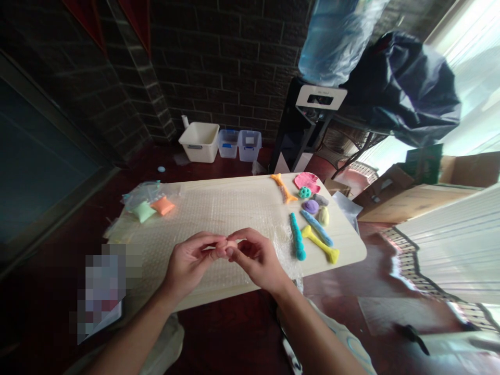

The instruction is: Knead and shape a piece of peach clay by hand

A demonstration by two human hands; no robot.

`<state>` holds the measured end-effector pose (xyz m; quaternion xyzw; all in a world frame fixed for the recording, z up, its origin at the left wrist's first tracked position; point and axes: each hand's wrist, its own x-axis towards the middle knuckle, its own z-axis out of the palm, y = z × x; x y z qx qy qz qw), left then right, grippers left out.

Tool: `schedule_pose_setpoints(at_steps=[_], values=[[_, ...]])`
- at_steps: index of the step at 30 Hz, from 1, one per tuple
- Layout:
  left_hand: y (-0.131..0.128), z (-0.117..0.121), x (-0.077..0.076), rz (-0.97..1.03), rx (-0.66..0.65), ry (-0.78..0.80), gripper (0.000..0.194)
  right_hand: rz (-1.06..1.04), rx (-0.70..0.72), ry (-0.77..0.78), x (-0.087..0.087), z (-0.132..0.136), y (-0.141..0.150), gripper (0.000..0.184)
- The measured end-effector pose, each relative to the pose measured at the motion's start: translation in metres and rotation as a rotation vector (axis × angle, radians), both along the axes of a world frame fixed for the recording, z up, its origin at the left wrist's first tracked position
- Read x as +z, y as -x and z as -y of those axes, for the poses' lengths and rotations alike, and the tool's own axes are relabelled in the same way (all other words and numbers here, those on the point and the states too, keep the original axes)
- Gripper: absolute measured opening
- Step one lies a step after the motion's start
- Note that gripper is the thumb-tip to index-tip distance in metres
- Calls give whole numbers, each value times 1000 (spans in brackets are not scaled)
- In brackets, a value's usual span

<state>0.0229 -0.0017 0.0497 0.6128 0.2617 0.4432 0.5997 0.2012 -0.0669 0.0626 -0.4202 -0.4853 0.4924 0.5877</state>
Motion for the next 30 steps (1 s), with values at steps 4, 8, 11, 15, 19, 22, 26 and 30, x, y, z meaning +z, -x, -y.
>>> schedule_pose_setpoints(at_steps=[4, 8, 11, 15, 19, 22, 26, 30], values=[[-1, -1, 1, -12, 31, -26, 13, -37, -41, -13, -1, 0, 1, 15], [-2, -2, 1, 1, 35, -10, 12, -35, -66, -10, -2, -1, 1, 17], [-2, -2, 1, 31, 32, -23, 14, -26, -59, 34, -2, 0, -2, 24], [-2, 0, 1, 18, 12, -71, 18, -63, -38, 132, -4, 1, -5, 45], [-3, 2, 1, 15, 2, -105, 20, -44, -21, 194, -7, 0, -5, 41], [-3, 2, 1, 5, -6, -131, 19, -65, -13, 194, -7, -2, -4, 39], [-2, 1, 1, -16, 16, -140, 16, -93, -11, 185, -5, -3, -4, 34], [-3, -1, 1, 8, 23, -78, 12, -168, -1, 169, -6, -3, -4, 26]])
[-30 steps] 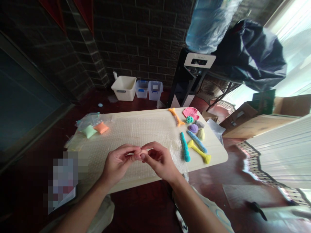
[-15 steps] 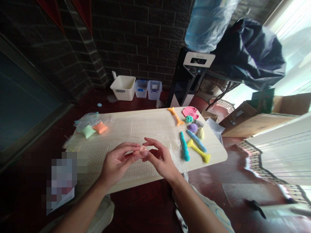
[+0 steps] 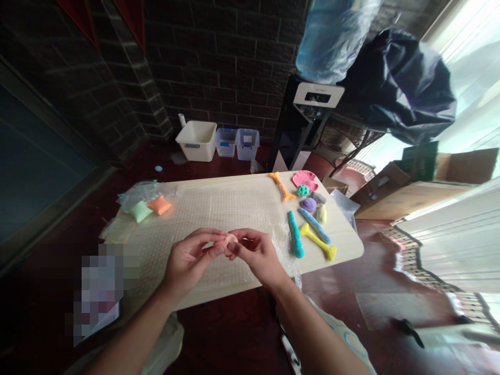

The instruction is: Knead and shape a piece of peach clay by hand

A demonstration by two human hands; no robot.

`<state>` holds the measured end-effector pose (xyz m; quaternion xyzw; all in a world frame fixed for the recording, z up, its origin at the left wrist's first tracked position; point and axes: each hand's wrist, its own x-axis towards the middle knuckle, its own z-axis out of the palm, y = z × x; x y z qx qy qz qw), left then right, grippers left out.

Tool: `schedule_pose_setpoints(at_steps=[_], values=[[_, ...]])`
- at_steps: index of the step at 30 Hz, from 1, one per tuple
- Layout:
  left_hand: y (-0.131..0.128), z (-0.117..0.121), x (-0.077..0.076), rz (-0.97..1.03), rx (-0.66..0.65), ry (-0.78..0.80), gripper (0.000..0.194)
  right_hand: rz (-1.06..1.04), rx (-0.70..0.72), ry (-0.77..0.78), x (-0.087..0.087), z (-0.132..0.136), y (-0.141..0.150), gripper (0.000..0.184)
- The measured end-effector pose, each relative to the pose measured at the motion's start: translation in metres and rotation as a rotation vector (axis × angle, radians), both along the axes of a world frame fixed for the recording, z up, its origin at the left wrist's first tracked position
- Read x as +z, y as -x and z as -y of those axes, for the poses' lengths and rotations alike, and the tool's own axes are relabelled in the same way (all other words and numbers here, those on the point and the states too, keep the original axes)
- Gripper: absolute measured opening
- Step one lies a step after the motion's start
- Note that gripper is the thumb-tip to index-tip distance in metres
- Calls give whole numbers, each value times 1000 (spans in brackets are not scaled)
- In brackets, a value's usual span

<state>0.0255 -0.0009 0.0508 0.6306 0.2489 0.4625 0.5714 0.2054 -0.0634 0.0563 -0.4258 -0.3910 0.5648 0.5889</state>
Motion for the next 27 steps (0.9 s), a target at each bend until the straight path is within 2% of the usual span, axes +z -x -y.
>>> schedule_pose_setpoints(at_steps=[4, 8, 13, 20, 23, 27], values=[[1, -1, 0, 53, -28, 125, 11, -102, 8, 8, -2, 1, 1, 25], [4, -1, 0, 71, -82, 226, 13, -98, 19, 5, -1, 1, 0, 25], [2, -1, -1, 66, -131, 458, 39, -10, -8, 9, 4, 3, -1, 32], [0, -1, -3, -12, -86, 404, 42, 126, -31, -9, 0, 4, 1, 43], [0, 0, -2, -26, -83, 382, 41, 159, -19, -31, -1, 4, 0, 36], [-1, 0, -1, 8, -110, 415, 37, 93, 16, -11, 2, 2, -1, 30]])
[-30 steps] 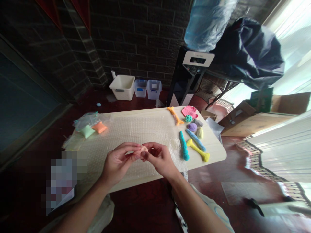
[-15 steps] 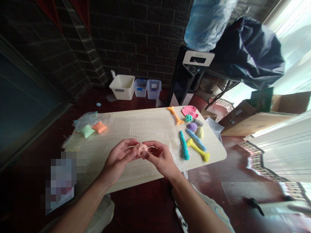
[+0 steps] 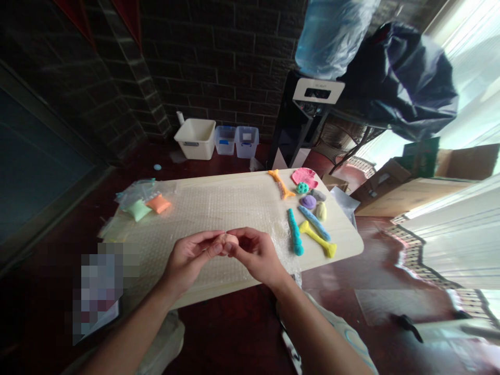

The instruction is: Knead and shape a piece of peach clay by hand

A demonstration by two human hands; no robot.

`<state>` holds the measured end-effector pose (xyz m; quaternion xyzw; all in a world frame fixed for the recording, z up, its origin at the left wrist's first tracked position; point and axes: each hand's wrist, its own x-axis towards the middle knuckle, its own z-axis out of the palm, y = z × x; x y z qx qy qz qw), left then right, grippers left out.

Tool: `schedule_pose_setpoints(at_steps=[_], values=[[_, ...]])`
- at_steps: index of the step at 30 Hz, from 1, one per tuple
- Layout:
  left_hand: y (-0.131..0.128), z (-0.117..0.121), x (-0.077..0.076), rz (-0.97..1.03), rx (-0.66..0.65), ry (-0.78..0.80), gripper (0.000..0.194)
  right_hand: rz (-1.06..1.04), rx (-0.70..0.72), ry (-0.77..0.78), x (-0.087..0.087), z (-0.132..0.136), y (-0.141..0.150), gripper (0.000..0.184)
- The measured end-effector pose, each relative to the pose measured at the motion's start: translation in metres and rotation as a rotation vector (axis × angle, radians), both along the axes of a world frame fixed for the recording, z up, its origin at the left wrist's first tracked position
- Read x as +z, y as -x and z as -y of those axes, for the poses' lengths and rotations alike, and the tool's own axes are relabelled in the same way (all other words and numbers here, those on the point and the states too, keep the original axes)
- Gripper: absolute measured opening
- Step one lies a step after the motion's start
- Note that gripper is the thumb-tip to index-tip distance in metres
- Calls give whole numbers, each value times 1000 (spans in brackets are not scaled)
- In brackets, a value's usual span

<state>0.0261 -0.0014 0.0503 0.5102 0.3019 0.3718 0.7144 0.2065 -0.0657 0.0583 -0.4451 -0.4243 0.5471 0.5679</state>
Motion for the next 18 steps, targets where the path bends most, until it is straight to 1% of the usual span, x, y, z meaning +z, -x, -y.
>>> schedule_pose_setpoints(at_steps=[3, 6, 8, 10, 13, 15, 18], values=[[0, -1, 2, 40, -22, 59, 34, -83, 9, 28, 1, -2, 0, 31], [1, -1, 5, 93, -81, 144, 30, -208, 16, 79, 1, -4, 1, 29], [1, -1, 6, 113, -116, 170, 26, -247, 25, 106, -1, -4, 2, 29], [2, -1, 6, 104, -127, 153, 27, -218, 19, 111, -2, -4, 3, 30], [2, 0, 3, 62, -121, 89, 41, -107, -9, 71, -2, -2, 4, 31], [2, 0, 0, 22, -78, 40, 46, -53, -12, 31, -2, -2, 5, 31], [2, -2, -2, -43, 11, -12, 46, -52, 5, 11, -2, -2, 6, 35]])
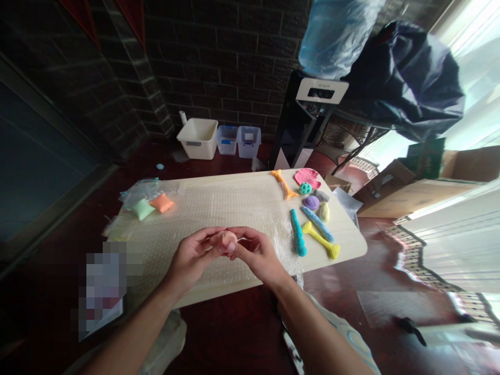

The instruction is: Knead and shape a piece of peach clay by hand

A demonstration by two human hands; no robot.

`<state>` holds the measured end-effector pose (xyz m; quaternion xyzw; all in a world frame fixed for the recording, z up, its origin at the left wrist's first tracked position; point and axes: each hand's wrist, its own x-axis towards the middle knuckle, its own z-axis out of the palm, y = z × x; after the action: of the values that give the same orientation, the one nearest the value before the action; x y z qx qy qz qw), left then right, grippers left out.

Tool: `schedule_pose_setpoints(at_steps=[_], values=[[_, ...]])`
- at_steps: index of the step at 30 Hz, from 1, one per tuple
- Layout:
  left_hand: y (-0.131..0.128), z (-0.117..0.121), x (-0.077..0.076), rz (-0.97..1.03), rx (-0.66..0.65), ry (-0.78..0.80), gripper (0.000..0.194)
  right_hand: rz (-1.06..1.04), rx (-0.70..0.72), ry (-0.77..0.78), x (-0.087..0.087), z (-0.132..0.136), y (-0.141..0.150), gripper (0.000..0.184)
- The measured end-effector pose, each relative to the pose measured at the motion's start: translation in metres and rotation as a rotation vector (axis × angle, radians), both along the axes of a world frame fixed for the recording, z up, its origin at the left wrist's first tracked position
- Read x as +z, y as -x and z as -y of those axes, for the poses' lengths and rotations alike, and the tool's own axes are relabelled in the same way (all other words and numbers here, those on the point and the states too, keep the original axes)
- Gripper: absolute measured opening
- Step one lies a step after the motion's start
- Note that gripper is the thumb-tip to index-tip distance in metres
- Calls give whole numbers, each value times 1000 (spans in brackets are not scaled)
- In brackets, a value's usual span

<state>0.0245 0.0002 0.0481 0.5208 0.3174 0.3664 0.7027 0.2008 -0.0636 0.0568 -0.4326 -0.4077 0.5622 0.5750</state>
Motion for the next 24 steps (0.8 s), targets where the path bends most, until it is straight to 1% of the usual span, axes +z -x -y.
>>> schedule_pose_setpoints(at_steps=[4, 9, 13, 15, 18, 20, 22, 24], values=[[1, 0, 2, -25, 12, -11, 47, -28, 31, 20, 0, 1, 0, 42], [1, 1, 7, 41, -55, 67, 43, -14, 30, 21, -1, 0, -1, 35], [0, 1, 8, 87, -103, 160, 40, -96, 22, 63, -3, -1, -2, 34], [0, 1, 8, 100, -105, 176, 39, -124, 29, 81, -3, -1, -2, 34], [1, 1, 7, 112, -87, 151, 46, -106, 17, 70, -2, -1, -2, 34], [1, 1, 7, 100, -103, 101, 51, -73, 5, 52, 0, -1, -2, 36], [1, 1, 5, 68, -119, 26, 49, -22, 4, 36, 2, 0, -2, 37], [0, 1, 4, 35, -103, -29, 44, 60, 7, 21, 2, 1, -3, 39]])
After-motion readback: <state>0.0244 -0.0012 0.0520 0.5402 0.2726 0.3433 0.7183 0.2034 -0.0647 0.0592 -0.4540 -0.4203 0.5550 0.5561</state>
